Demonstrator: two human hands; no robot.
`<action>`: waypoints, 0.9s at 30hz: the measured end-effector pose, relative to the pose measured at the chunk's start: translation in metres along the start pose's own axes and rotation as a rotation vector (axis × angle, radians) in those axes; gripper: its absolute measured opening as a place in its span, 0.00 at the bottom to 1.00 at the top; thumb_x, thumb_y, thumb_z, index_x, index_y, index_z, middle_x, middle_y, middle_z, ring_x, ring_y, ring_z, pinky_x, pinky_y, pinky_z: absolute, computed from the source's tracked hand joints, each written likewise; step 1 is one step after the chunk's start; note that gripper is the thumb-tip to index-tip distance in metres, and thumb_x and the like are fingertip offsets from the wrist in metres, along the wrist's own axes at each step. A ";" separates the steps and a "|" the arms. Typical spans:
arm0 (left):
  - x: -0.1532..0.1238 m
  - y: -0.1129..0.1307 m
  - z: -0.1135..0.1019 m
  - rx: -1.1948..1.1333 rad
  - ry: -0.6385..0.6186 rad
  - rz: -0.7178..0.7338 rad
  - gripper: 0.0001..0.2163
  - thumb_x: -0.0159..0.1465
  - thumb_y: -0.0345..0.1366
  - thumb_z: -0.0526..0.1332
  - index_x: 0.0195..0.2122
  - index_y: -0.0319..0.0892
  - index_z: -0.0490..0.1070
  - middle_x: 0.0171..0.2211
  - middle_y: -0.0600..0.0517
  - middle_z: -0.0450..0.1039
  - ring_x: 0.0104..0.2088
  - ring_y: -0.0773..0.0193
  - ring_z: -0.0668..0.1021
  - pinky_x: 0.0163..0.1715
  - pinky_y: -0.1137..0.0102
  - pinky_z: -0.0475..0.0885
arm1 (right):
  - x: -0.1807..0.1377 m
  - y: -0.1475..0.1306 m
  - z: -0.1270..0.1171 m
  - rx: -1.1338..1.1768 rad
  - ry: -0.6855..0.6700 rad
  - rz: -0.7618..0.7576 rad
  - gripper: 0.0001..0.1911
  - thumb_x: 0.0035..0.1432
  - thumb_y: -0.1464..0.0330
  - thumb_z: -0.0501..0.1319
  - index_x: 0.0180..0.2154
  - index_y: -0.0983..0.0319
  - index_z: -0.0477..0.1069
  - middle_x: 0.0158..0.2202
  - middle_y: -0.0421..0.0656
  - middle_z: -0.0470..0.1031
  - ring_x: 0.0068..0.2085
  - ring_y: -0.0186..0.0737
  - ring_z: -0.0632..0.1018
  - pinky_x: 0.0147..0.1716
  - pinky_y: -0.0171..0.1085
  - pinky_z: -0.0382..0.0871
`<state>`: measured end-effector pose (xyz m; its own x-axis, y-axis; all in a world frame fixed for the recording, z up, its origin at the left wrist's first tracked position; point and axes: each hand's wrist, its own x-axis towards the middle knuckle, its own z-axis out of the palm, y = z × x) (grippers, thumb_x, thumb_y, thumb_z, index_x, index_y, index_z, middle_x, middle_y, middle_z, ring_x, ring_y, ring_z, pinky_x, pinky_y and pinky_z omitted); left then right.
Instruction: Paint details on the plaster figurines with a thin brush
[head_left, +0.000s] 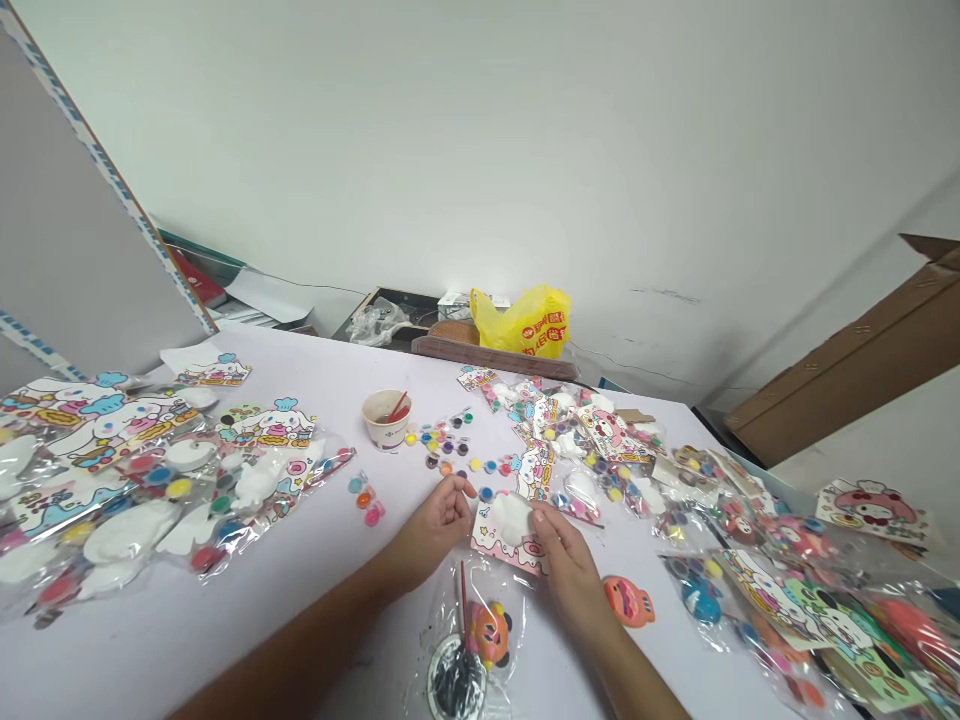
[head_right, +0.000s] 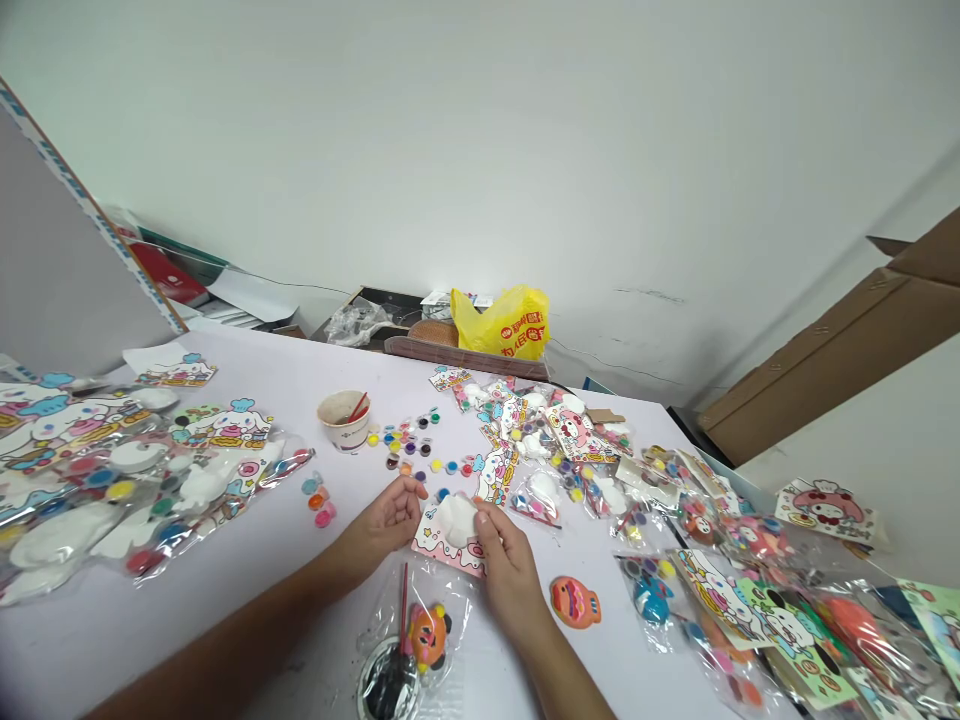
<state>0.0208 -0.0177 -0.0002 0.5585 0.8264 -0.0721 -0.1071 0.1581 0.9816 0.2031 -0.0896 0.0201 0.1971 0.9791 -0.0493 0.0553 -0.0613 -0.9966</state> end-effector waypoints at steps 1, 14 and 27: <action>0.000 -0.001 0.000 0.002 -0.003 -0.001 0.11 0.57 0.33 0.60 0.41 0.43 0.62 0.26 0.59 0.60 0.25 0.69 0.61 0.27 0.73 0.56 | 0.000 0.000 0.000 -0.009 -0.013 -0.003 0.22 0.61 0.49 0.57 0.42 0.58 0.78 0.34 0.42 0.75 0.37 0.44 0.71 0.39 0.37 0.66; 0.002 -0.003 0.000 0.011 -0.013 0.028 0.10 0.57 0.33 0.58 0.40 0.43 0.62 0.25 0.59 0.59 0.25 0.69 0.62 0.25 0.74 0.56 | 0.002 -0.002 0.002 -0.179 -0.155 -0.055 0.17 0.64 0.55 0.56 0.42 0.60 0.75 0.34 0.42 0.74 0.35 0.42 0.71 0.36 0.36 0.65; 0.005 -0.006 -0.001 0.016 0.003 0.016 0.11 0.59 0.38 0.61 0.40 0.43 0.62 0.26 0.59 0.59 0.25 0.69 0.62 0.25 0.74 0.56 | -0.001 -0.009 -0.001 -0.288 -0.206 -0.043 0.15 0.60 0.58 0.60 0.36 0.63 0.76 0.32 0.42 0.75 0.34 0.43 0.72 0.35 0.36 0.64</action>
<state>0.0230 -0.0141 -0.0064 0.5543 0.8304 -0.0569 -0.1028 0.1361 0.9854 0.2036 -0.0906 0.0295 -0.0110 0.9987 -0.0490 0.3391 -0.0424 -0.9398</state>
